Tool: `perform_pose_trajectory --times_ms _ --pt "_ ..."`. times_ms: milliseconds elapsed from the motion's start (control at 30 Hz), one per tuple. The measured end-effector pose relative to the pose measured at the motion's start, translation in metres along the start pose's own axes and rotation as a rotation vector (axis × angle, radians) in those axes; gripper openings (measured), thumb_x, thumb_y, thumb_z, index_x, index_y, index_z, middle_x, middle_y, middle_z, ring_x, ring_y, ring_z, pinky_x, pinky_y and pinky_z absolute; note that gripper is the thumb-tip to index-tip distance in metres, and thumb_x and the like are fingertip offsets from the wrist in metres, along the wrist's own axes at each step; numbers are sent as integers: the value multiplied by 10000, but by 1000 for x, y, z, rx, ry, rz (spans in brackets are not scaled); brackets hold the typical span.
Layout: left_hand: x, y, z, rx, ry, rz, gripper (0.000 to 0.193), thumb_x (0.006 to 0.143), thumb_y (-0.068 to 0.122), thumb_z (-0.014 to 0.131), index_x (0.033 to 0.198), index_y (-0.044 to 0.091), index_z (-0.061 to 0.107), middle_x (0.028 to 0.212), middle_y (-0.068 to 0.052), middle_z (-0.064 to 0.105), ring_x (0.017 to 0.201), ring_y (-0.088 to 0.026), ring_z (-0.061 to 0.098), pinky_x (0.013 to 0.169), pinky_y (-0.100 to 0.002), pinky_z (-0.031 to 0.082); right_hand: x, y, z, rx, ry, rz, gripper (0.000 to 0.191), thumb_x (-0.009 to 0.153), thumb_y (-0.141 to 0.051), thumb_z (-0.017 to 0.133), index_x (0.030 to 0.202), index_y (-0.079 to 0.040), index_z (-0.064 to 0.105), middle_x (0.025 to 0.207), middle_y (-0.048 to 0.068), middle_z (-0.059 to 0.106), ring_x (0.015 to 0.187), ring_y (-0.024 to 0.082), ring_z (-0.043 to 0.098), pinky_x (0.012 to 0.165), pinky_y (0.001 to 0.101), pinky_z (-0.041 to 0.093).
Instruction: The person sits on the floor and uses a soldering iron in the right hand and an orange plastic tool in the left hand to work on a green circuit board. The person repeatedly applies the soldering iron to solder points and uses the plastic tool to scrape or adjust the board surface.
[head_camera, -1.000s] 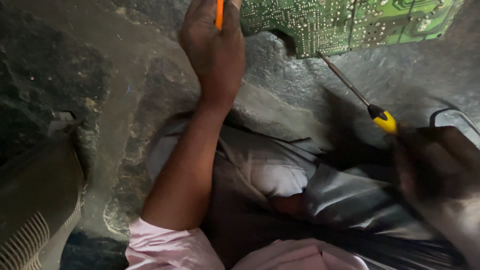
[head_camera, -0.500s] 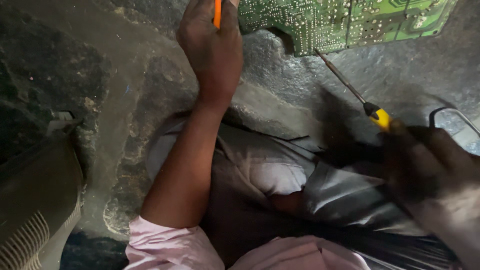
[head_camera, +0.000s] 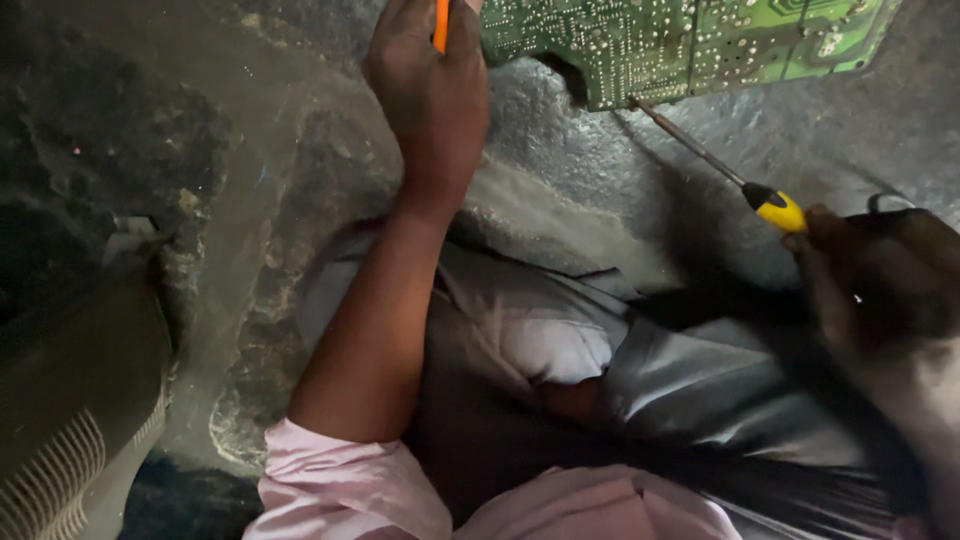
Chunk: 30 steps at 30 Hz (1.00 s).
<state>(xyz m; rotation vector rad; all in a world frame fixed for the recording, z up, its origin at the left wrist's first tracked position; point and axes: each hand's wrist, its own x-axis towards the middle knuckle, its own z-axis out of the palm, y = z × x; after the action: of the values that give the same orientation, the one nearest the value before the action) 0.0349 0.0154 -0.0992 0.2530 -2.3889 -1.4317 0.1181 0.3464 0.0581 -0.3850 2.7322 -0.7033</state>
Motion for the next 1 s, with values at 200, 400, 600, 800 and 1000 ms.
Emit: perform_pose_trajectory --times_ms 200,400,600,800,1000 --pt "-4 -7 3 -266 -43 -180 225 1064 119 558 1111 -67 674 855 -105 638 637 -212 551 581 -369 456 2 -1 2 5 -10 102 273 963 54 778 1230 81 728 924 185 660 734 229 654 610 303 506" --pt "-7 -3 -9 8 -154 -51 205 1138 127 558 1147 -63 635 980 -117 622 783 -188 633 711 -369 522 5 -1 3 -7 22 18 188 1064 13 773 1234 54 704 1009 159 662 807 198 664 672 259 523" --pt "1 8 -25 282 -358 414 191 1192 75 446 1193 -65 575 1036 -137 568 888 -270 590 735 -413 491 4 -4 1 -57 36 26 192 992 42 776 1172 83 723 934 174 628 720 215 625 589 301 468" --pt "-10 20 -13 -75 -670 241 211 1149 139 565 980 14 576 851 -74 513 741 -213 522 669 -392 438 3 -1 2 -13 9 81 138 1052 10 754 1172 65 716 986 166 637 723 181 625 588 274 469" --pt "-19 16 0 -30 -703 233 281 1128 171 607 895 22 557 767 -64 482 692 -195 482 648 -418 411 6 8 6 -106 27 -80 159 1035 25 759 1181 69 717 966 177 670 779 219 635 614 277 491"
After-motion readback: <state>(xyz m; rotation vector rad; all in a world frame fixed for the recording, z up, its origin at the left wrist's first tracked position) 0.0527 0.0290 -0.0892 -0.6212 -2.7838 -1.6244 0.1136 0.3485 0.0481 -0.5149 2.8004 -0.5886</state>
